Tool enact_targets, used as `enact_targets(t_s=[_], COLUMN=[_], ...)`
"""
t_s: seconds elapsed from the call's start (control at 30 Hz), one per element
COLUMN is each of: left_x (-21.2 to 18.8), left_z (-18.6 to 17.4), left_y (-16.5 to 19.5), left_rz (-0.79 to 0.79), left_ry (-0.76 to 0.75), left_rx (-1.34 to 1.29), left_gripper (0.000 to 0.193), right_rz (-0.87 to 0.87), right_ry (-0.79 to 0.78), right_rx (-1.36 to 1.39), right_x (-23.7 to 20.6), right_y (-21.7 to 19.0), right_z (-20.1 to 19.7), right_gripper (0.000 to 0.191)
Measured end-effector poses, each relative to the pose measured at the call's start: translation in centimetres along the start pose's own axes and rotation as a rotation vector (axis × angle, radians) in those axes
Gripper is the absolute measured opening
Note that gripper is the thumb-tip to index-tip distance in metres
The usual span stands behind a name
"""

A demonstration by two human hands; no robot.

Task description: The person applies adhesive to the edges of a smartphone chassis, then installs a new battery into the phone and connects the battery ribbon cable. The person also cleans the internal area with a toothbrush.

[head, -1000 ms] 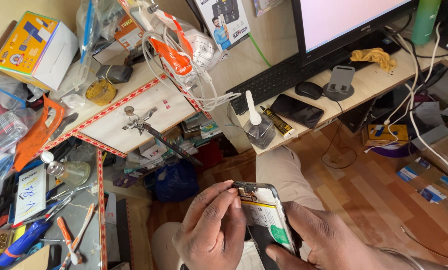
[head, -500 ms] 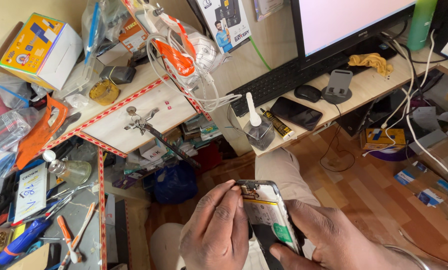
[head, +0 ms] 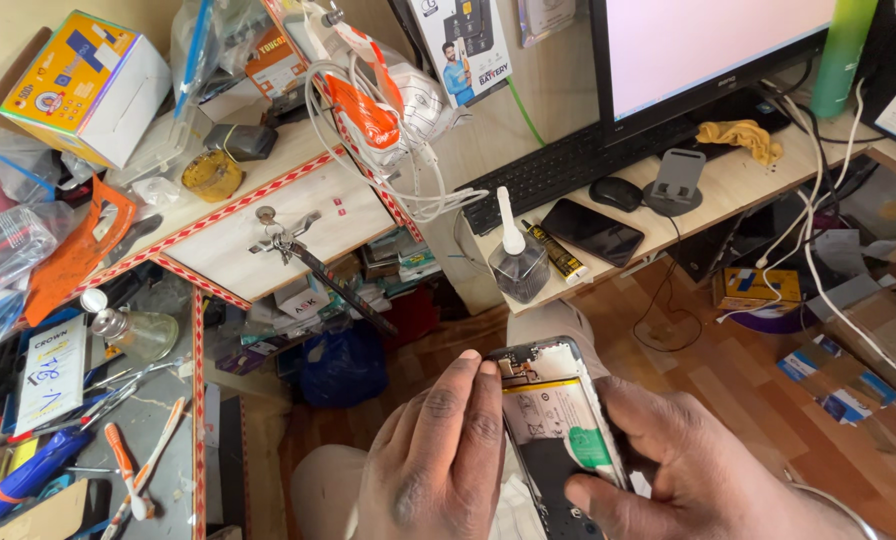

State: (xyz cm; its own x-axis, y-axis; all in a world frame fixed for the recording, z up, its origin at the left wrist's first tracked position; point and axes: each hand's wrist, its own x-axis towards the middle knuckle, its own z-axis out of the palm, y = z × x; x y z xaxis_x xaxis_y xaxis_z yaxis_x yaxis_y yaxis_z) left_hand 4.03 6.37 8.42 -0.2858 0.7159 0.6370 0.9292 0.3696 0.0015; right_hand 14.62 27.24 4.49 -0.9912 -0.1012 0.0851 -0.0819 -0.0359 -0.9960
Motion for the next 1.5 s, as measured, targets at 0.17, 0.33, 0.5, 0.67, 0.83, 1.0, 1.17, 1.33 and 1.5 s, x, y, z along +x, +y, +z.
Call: enact_targets(t_s=[0.17, 0.33, 0.5, 0.67, 0.83, 1.0, 1.17, 1.33, 1.5], left_x=[0.8, 1.7, 2.1, 1.9, 1.5, 1.3, 1.1, 0.9, 0.9], left_z=[-1.5, -3.7, -4.7, -4.4, -3.7, -3.2, -2.5, -1.7, -1.8], left_y=[-1.1, -2.2, -1.3, -0.3, 0.1, 0.1, 0.4, 0.9, 0.6], left_rz=[0.122, 0.253, 0.084, -0.078, -0.119, 0.009, 0.081, 0.175, 0.303], left_ry=[-0.113, -0.098, -0.084, -0.038, -0.014, -0.049, -0.110, -0.122, -0.118], left_rx=[0.037, -0.031, -0.203, -0.236, -0.228, -0.083, 0.104, 0.296, 0.407], left_gripper=[0.034, 0.034, 0.024, 0.018, 0.019, 0.023, 0.021, 0.017, 0.020], right_rz=[0.011, 0.418, 0.332, 0.227, 0.000, 0.011, 0.017, -0.029, -0.076], right_ry=[0.244, 0.217, 0.181, 0.168, 0.135, 0.102, 0.135, 0.116, 0.082], right_rx=[0.183, 0.267, 0.345, 0.221, 0.150, 0.147, 0.145, 0.125, 0.270], right_x=[-0.9, -2.5, -3.6, -3.5, -3.6, -3.8, -4.3, -4.0, -3.7], right_y=[0.9, 1.7, 2.3, 3.3, 3.6, 3.2, 3.7, 4.6, 4.0], right_z=[0.9, -1.1, -1.4, -0.9, -0.8, -0.8, -0.7, -1.0, -1.0], right_gripper=[0.077, 0.077, 0.076, 0.082, 0.078, 0.076, 0.076, 0.078, 0.077])
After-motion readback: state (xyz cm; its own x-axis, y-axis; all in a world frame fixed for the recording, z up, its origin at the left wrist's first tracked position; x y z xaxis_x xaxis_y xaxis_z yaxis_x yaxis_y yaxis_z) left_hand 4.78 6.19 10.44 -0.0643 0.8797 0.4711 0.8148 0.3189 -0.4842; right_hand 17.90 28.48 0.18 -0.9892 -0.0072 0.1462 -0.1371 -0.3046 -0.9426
